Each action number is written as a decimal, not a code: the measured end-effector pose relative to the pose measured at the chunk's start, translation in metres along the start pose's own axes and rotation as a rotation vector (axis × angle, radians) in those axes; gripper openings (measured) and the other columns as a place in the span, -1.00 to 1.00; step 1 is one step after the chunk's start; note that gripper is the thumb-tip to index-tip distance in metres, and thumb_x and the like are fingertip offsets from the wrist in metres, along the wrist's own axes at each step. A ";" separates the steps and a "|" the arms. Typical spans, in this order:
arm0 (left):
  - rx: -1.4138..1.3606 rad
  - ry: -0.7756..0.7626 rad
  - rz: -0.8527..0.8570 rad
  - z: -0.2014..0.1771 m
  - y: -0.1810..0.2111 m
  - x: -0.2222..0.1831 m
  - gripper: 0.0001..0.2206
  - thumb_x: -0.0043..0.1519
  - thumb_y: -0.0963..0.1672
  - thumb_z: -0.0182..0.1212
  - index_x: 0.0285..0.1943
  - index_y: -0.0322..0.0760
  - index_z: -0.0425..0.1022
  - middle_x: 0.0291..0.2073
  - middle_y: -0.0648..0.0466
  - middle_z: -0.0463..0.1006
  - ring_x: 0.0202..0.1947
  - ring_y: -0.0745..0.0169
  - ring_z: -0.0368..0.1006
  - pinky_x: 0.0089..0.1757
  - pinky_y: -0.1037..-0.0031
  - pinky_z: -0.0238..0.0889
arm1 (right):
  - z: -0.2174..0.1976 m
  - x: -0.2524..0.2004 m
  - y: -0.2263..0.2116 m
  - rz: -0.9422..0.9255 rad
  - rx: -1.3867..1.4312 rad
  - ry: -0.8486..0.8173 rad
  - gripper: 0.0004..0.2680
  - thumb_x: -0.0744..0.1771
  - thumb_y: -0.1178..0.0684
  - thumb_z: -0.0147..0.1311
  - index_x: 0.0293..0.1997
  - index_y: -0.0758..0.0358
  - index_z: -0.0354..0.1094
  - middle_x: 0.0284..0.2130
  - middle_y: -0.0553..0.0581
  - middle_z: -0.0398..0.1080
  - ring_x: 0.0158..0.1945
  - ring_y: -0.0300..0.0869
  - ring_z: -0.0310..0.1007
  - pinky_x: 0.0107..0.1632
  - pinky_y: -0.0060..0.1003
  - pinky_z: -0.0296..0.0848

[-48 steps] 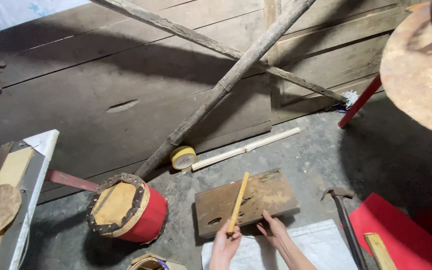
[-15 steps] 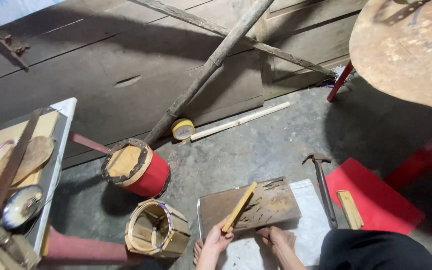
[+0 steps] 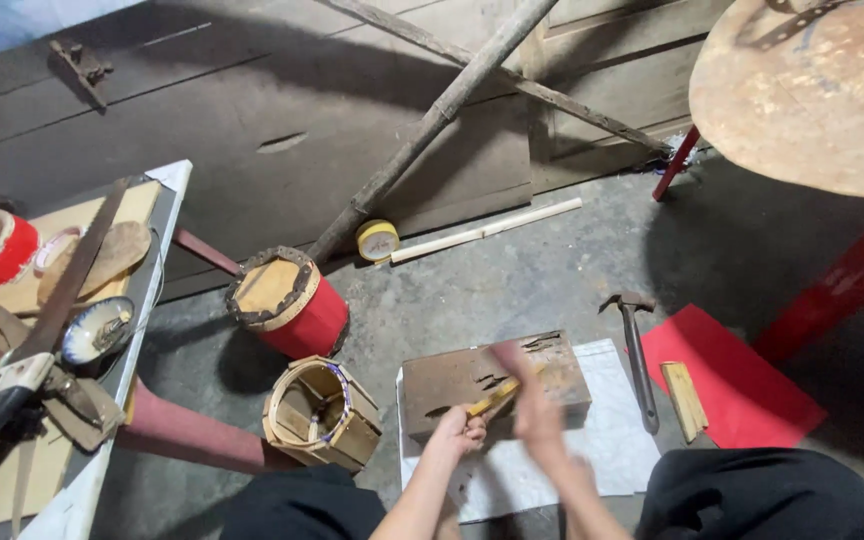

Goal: Sanding a small piece of wood manually using sandpaper to smooth the surface.

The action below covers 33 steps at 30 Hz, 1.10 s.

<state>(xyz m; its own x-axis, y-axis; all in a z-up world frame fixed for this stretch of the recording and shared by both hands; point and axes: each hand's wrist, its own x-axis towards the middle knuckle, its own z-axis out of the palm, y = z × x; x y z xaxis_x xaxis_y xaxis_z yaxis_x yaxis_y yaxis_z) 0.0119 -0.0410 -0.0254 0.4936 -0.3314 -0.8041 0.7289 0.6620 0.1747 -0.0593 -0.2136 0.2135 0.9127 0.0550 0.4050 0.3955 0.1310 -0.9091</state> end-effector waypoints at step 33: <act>0.020 0.113 0.025 -0.032 0.037 -0.030 -0.82 0.40 -0.05 -0.14 -0.16 -0.18 0.29 -0.63 0.15 0.18 -0.82 0.51 -0.22 -0.74 0.63 -0.43 | -0.036 -0.034 0.250 -0.167 -0.703 -0.342 -0.74 0.39 0.05 -0.07 0.22 -0.01 0.43 0.35 0.20 0.25 0.42 0.12 0.17 0.46 0.03 -0.02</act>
<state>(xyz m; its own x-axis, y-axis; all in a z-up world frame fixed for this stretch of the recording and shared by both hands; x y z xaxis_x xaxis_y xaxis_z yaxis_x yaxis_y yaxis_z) 0.0091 0.0144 -0.0131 0.4559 -0.2367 -0.8580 0.7273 0.6548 0.2058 0.0125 -0.2187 -0.0306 0.7988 0.4050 0.4449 0.6002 -0.4844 -0.6365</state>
